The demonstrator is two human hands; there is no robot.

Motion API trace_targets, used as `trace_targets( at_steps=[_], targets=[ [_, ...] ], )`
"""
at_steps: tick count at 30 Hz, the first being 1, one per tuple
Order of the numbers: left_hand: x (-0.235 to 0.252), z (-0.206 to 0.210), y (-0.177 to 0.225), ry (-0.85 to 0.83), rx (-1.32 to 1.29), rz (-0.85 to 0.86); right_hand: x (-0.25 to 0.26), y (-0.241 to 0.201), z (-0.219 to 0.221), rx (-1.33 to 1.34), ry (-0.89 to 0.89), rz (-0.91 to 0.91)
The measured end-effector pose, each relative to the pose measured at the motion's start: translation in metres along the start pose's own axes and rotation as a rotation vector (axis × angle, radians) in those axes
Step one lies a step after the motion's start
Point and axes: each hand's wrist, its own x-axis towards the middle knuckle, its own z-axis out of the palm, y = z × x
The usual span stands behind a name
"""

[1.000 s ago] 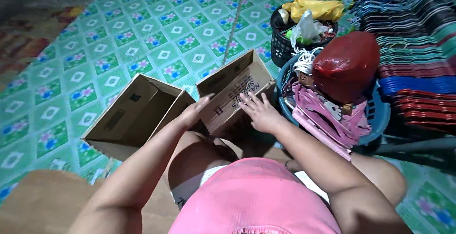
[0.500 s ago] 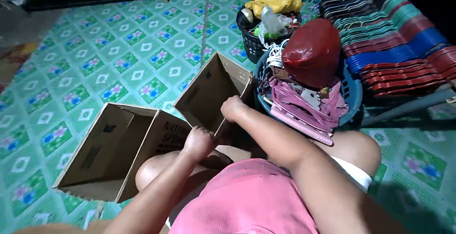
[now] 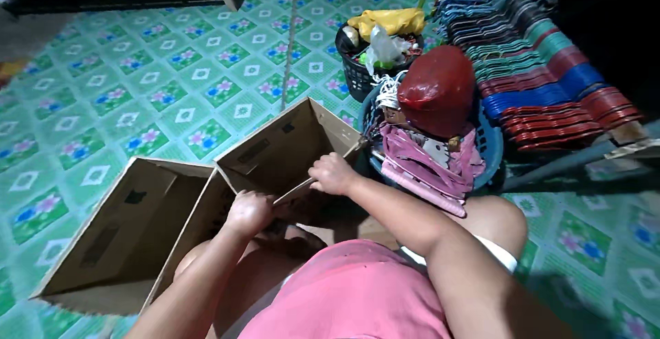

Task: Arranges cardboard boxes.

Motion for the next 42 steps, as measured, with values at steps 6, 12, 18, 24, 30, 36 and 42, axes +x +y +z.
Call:
trace_targets(
  at_steps=[6,12,18,24,30,36,42],
  targets=[
    [0.006,0.003,0.000,0.089,0.041,0.082,-0.009,0.013,-0.051,-0.005,-0.070,0.058],
    [0.034,-0.010,0.017,0.141,-0.009,-0.004,-0.028,0.114,-0.139,-0.219,0.236,0.492],
    [0.050,-0.012,0.034,0.158,0.001,-0.047,-0.079,0.201,-0.163,-0.295,0.007,0.899],
    [0.049,-0.005,0.036,0.204,0.006,-0.059,-0.116,0.229,-0.144,-0.356,0.268,0.904],
    [0.049,-0.011,0.036,0.194,-0.016,-0.064,-0.108,0.217,-0.184,-0.215,0.299,0.990],
    [0.057,-0.020,0.028,0.141,-0.001,-0.005,-0.160,0.199,-0.289,0.285,0.889,1.132],
    [0.077,-0.031,-0.010,0.117,-0.007,-0.016,-0.296,0.098,-0.348,0.433,1.297,0.781]
  ],
)
